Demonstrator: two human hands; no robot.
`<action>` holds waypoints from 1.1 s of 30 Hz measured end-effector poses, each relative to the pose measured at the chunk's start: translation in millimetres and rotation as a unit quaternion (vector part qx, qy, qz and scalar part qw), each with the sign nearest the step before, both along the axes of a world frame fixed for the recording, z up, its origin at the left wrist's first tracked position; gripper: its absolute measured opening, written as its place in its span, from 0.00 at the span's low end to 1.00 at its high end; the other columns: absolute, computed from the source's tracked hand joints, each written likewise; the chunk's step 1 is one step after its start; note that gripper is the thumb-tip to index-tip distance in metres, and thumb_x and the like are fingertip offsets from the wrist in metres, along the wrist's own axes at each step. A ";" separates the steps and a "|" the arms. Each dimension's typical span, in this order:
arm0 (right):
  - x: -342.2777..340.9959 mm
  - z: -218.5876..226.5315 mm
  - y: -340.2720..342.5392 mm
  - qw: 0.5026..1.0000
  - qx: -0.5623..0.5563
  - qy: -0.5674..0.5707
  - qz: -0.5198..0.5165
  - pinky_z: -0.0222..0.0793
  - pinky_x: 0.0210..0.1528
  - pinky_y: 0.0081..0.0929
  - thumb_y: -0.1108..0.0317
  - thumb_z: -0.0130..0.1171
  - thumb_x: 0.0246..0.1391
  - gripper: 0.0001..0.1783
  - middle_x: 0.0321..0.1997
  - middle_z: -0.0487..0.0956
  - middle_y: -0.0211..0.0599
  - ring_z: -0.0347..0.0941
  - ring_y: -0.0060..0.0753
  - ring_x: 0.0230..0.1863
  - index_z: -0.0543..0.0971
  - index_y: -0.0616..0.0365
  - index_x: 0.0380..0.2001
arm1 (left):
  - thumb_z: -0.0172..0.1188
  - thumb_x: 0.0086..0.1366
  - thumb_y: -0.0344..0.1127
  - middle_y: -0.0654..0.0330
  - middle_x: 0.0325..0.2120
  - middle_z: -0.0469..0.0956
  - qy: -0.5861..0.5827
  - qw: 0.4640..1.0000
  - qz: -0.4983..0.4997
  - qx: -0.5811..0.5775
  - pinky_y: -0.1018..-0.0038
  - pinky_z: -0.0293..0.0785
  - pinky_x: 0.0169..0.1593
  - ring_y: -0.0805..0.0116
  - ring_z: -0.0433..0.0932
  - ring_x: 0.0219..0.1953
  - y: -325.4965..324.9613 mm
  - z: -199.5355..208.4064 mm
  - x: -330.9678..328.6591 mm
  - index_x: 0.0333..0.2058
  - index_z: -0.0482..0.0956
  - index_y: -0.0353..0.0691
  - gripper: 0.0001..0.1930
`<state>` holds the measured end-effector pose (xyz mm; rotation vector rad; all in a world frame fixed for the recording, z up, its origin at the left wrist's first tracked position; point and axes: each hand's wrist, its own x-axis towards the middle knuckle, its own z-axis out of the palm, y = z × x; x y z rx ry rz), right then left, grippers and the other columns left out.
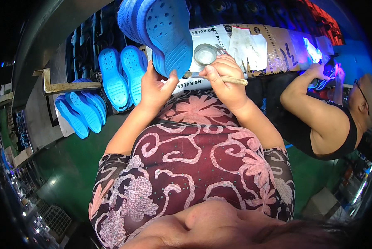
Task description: The person applies liquid to shoe soles using a brush and places them onto an overhead conveyor.
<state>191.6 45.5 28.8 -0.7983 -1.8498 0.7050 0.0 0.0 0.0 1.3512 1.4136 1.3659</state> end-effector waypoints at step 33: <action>-7.7 4.9 0.9 0.997 0.049 -0.056 0.027 0.62 0.39 0.30 0.66 0.55 0.50 0.13 0.16 0.74 0.31 0.69 0.33 0.21 0.77 0.57 0.14 | 0.60 0.48 0.23 0.53 0.28 0.77 0.093 0.989 0.014 0.114 0.76 0.73 0.33 0.66 0.79 0.29 -5.5 -20.8 -7.1 0.47 0.64 0.30 0.25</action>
